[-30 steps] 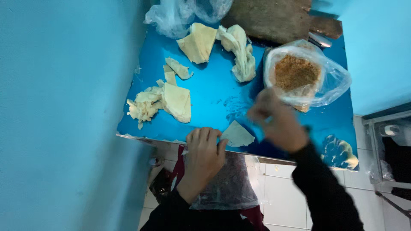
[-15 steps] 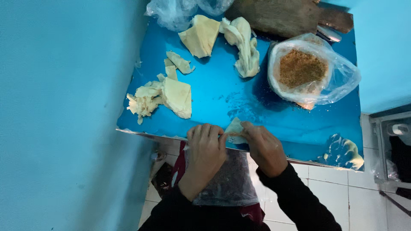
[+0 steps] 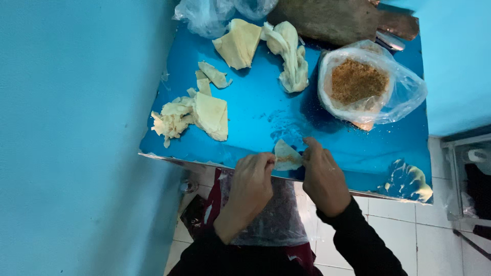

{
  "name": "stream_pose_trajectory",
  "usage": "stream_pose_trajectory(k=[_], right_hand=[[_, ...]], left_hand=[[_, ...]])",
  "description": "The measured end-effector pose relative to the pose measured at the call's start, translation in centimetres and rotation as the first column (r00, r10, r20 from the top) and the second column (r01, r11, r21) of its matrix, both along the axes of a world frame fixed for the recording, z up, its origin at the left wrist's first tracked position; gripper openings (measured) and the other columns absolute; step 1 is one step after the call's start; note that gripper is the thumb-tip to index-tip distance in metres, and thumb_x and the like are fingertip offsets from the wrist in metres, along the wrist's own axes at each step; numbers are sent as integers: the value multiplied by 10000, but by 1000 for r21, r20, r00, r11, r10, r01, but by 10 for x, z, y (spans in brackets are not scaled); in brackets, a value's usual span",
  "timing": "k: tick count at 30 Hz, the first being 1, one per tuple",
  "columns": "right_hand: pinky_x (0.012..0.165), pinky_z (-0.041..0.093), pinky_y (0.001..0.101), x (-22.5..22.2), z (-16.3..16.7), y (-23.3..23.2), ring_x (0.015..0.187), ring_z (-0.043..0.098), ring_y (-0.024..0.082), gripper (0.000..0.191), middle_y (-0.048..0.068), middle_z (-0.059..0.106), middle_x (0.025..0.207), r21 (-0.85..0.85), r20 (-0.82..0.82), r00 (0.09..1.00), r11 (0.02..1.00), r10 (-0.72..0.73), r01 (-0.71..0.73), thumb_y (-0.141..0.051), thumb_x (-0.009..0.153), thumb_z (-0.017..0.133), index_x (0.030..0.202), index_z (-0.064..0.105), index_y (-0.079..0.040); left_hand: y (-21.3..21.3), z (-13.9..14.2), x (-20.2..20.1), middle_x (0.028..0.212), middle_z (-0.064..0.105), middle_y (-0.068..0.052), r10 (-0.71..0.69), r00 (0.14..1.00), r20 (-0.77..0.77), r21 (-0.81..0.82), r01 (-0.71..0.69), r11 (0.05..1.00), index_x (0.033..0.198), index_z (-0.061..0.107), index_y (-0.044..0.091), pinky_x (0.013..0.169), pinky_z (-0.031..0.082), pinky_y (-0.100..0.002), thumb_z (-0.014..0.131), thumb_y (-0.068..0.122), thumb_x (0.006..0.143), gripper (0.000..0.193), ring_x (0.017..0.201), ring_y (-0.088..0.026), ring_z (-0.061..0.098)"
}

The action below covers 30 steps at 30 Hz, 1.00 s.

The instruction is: The person folds triangular pastry wrappers over a brown filling and rolls them into cylinders by hand, collecting the finished rolls. They take new wrappers from a stack, place filling from a plastic-lined bowl, and set completed rolls aside on the blue metal table.

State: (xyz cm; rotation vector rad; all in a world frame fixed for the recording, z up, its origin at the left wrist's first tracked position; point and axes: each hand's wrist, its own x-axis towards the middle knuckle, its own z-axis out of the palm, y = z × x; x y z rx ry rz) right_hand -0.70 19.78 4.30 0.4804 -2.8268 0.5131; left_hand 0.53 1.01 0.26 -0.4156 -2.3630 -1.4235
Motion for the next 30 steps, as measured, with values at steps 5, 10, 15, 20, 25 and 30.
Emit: stream_pose_trajectory(k=[5,10,15,20,25,30], right_hand=[[818,541,439,-4,5,1,984,654,380,604,229,648,1038,-112,76,996,993,36,-27,111,827,616,1397,424,62],[827,533,470,-5,3,-7,984,649,386,599,199,659,1016,-4,109,994,1000,5,-5,103,844,613,1407,420,42],[842,539,474,-8,7,-9,991,639,396,638,228,632,1051,3,116,992,998,56,-57,127,825,574,1425,380,35],[761,548,470,-8,13,-11,998,637,411,674,278,592,1138,-146,209,977,989,44,-13,105,841,581,1465,337,27],[802,529,488,-9,11,-18,961,648,397,623,216,648,998,-6,150,989,1000,11,-10,87,871,581,1452,372,11],[821,529,489,-8,14,-18,943,644,408,658,231,630,1000,-13,76,992,995,104,-103,138,814,545,1441,371,36]], left_hand=[[-10,-4,5,1158,687,-133,-82,996,-44,-64,79,995,1183,657,39,916,484,-465,585,-30,928,274,1072,-331,620],[-15,-7,0,1268,669,-106,-106,985,-133,-175,81,981,1201,668,38,961,496,-445,612,-56,831,386,1146,-302,611],[-20,-8,-7,1214,668,-84,-164,972,-171,-271,113,956,1192,658,41,930,475,-437,650,-34,823,377,1119,-280,613],[-25,-13,-15,1178,660,-67,-185,951,-248,-401,73,913,1143,650,62,937,468,-421,689,46,867,279,1099,-247,609],[-30,-16,-18,1132,654,-52,-205,934,-292,-447,56,893,1127,656,79,941,475,-411,705,83,874,258,1072,-237,604],[-31,-16,-19,1119,649,-46,-186,925,-332,-421,31,907,1130,658,92,950,474,-423,707,85,868,266,1066,-233,605]])
